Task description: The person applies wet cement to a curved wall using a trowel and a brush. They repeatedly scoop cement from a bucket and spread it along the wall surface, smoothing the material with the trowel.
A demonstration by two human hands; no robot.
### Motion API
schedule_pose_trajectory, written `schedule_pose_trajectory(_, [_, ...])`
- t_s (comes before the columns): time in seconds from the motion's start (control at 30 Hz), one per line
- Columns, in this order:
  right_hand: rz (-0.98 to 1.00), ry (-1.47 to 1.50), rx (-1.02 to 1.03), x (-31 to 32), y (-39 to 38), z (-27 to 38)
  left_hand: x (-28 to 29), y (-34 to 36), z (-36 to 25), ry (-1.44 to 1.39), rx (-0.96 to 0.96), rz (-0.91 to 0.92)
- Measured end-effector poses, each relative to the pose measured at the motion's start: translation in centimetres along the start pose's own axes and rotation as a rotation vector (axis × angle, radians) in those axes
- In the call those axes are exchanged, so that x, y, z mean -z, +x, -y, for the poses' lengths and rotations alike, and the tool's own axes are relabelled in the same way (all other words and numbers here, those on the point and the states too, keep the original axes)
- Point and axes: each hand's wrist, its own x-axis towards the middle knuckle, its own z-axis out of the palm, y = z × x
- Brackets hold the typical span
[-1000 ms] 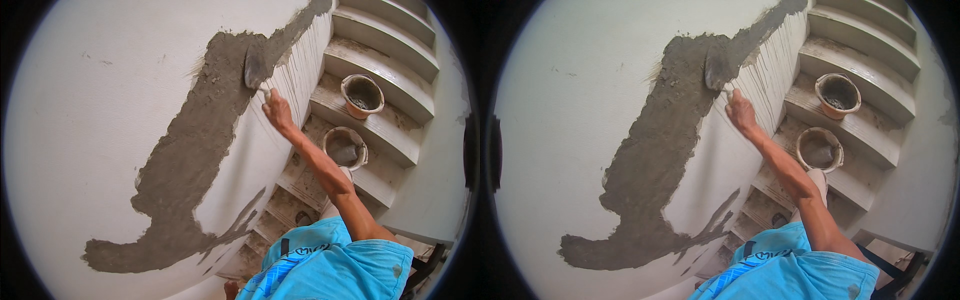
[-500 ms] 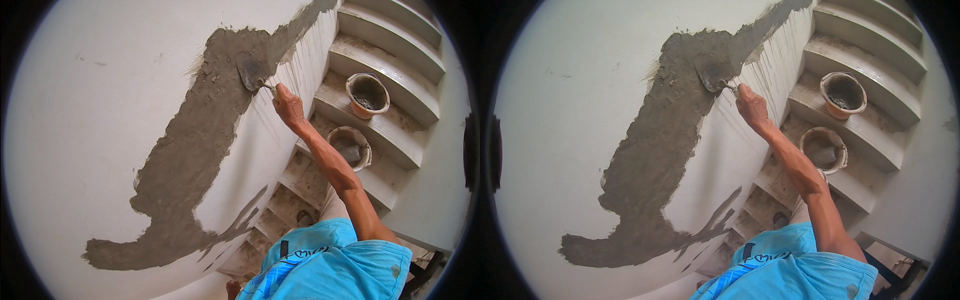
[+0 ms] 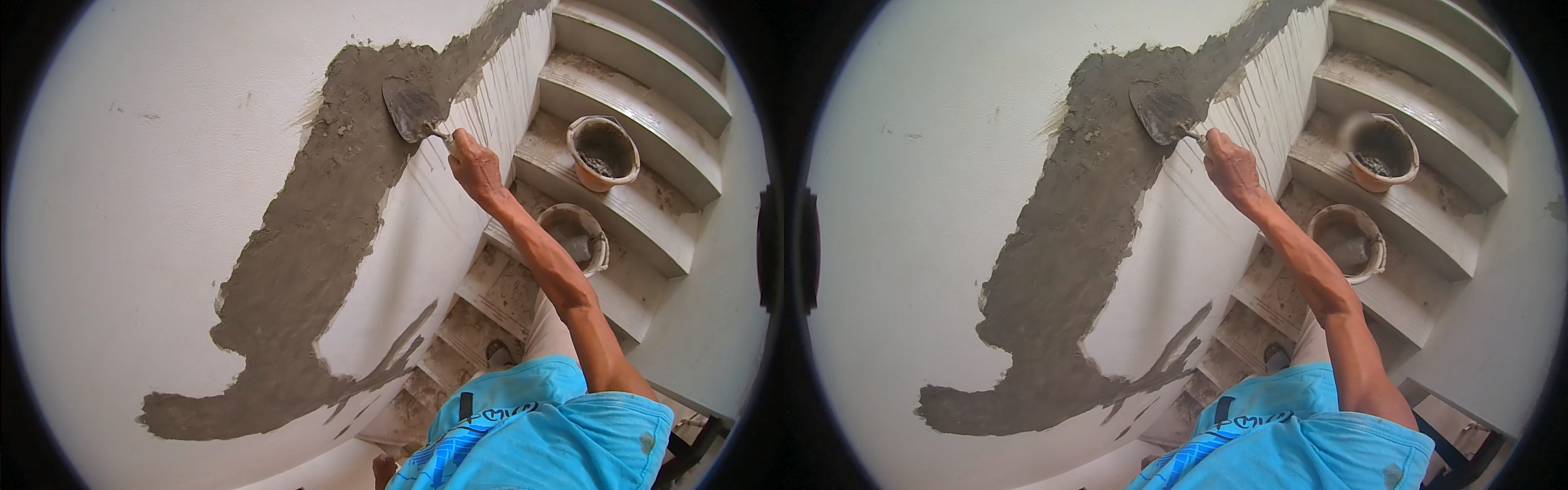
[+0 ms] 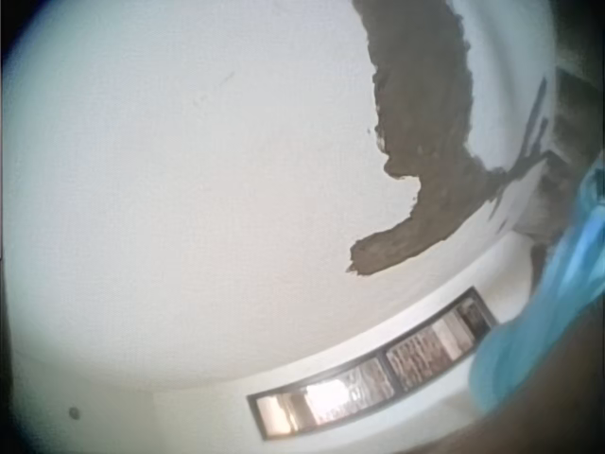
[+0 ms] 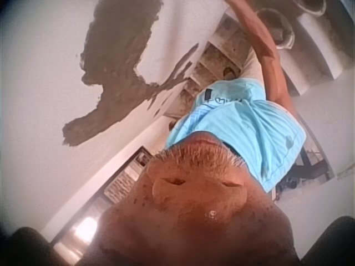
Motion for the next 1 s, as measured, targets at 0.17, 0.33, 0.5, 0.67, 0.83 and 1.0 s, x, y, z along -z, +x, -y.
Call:
schedule_pose_trajectory(0.17, [0.018,-0.118,-0.111,0.3,0.6,-3.0,-0.9,1.0,1.7,-0.007,0.025,-0.074])
schedule_pose_trajectory(0.33, [0.021,-0.115,-0.067,1.5,0.3,-3.0,-1.1,3.1,4.8,0.336,-0.247,0.017])
schedule_pose_trajectory(0.5, [0.017,-0.067,0.002,0.2,-0.3,-2.2,-0.2,5.0,5.5,0.874,-0.678,0.014])
schedule_pose_trajectory(0.67, [-0.03,-0.105,-0.136,0.5,-0.7,-5.5,0.1,6.0,5.1,0.846,-0.703,-0.057])
schedule_pose_trajectory(0.83, [0.075,0.056,-0.249,1.3,-0.1,-2.7,-0.7,7.3,8.4,0.967,-0.677,0.038])
schedule_pose_trajectory(1.0, [0.088,0.164,-0.261,0.0,-0.5,0.5,-0.3,7.1,4.5,0.482,-0.291,0.053])
